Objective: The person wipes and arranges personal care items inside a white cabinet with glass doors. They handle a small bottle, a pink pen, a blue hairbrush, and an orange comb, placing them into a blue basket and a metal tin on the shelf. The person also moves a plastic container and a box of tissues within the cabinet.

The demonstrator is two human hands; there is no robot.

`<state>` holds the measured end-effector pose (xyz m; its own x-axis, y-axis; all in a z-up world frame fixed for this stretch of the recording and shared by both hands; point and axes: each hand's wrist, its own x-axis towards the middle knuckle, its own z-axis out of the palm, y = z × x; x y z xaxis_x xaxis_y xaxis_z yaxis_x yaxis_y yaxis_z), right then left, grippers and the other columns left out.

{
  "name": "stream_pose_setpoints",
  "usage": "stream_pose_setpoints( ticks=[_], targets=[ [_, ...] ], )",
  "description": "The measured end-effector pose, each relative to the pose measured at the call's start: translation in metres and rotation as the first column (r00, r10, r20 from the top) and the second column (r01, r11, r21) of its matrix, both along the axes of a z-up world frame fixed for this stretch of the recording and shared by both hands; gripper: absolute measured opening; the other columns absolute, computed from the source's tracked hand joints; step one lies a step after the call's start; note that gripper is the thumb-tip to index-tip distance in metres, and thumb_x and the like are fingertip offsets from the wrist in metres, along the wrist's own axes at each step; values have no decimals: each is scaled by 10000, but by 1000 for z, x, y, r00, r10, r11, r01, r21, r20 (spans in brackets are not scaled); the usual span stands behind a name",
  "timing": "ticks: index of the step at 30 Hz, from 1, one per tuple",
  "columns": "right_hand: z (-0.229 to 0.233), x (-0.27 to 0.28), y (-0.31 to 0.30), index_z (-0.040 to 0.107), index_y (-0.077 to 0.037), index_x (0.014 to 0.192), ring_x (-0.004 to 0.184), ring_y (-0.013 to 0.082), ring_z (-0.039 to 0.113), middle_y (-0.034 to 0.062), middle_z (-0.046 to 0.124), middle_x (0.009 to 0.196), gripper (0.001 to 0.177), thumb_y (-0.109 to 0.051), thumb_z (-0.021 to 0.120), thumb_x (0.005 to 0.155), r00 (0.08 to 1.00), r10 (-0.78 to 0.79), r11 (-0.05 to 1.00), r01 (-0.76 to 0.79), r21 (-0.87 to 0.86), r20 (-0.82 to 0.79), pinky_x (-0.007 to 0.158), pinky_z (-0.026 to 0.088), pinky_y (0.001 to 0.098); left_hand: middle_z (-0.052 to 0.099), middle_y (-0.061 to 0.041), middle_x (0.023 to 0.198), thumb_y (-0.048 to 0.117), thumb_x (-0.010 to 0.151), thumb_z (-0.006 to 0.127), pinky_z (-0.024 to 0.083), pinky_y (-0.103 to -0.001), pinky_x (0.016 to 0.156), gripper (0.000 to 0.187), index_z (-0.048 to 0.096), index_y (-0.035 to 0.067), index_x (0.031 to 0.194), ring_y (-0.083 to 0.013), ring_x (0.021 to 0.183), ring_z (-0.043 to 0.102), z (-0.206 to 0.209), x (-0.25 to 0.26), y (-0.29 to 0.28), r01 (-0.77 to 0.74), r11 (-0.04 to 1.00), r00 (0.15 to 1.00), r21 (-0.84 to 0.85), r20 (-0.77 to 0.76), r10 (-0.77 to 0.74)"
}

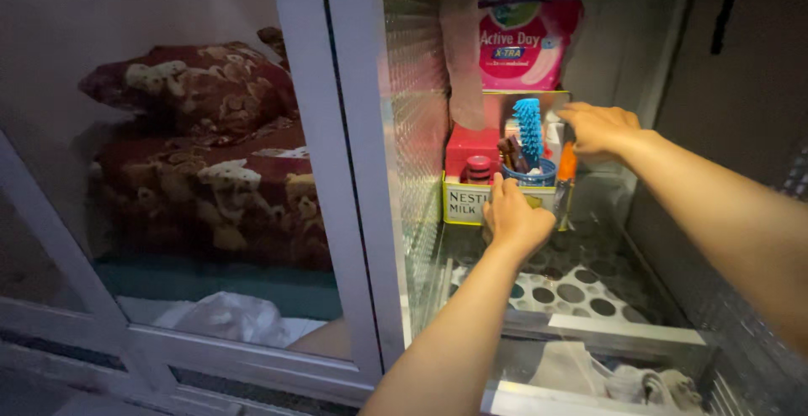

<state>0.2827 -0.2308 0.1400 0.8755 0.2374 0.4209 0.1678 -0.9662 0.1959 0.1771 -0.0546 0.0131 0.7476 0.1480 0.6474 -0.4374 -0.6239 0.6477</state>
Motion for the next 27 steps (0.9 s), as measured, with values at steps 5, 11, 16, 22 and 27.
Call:
stream_pose_setpoints(
  ticks=[5,11,16,22,27],
  targets=[
    [9,42,1,331,-273,1580,1395,237,515,-76,211,1710,985,-331,835,736,999,39,981,-42,-190,-18,1048,527,455,271,-49,1655,210,742,736,357,-582,1106,729,446,103,1402,-429,1427,341,18,-23,7,15,998,935,-65,-354,-37],
    [10,42,0,362,-338,1579,1413,259,500,-111,202,1721,947,-279,816,750,999,-2,994,-3,-110,-42,1090,498,458,475,-137,1391,154,709,773,437,-555,1024,657,479,34,1285,-454,1243,467,9,-17,8,-18,1000,988,13,-154,20],
    [10,46,0,373,-312,1576,1431,262,472,-87,202,1719,959,-274,816,727,999,30,994,-33,-109,-33,1094,481,470,508,-179,1297,101,683,751,436,-545,1005,570,508,-2,1188,-447,1153,518,-3,-5,5,-53,997,999,59,11,52],
    [13,51,0,418,-311,1568,1424,279,486,-60,317,1680,883,-342,782,764,999,23,998,-25,-66,-33,1091,481,494,520,-184,1280,99,689,725,443,-544,969,544,516,-1,1181,-463,1127,518,-6,-9,9,-36,997,999,74,-28,38],
    [16,50,5,454,-343,1554,1364,313,554,-31,453,1613,847,-408,774,772,998,-22,1000,21,-22,-51,1069,503,512,540,-201,1248,93,694,709,429,-528,998,516,527,-7,1166,-467,1110,523,-8,-12,11,-43,995,999,87,18,42]
  ],
)
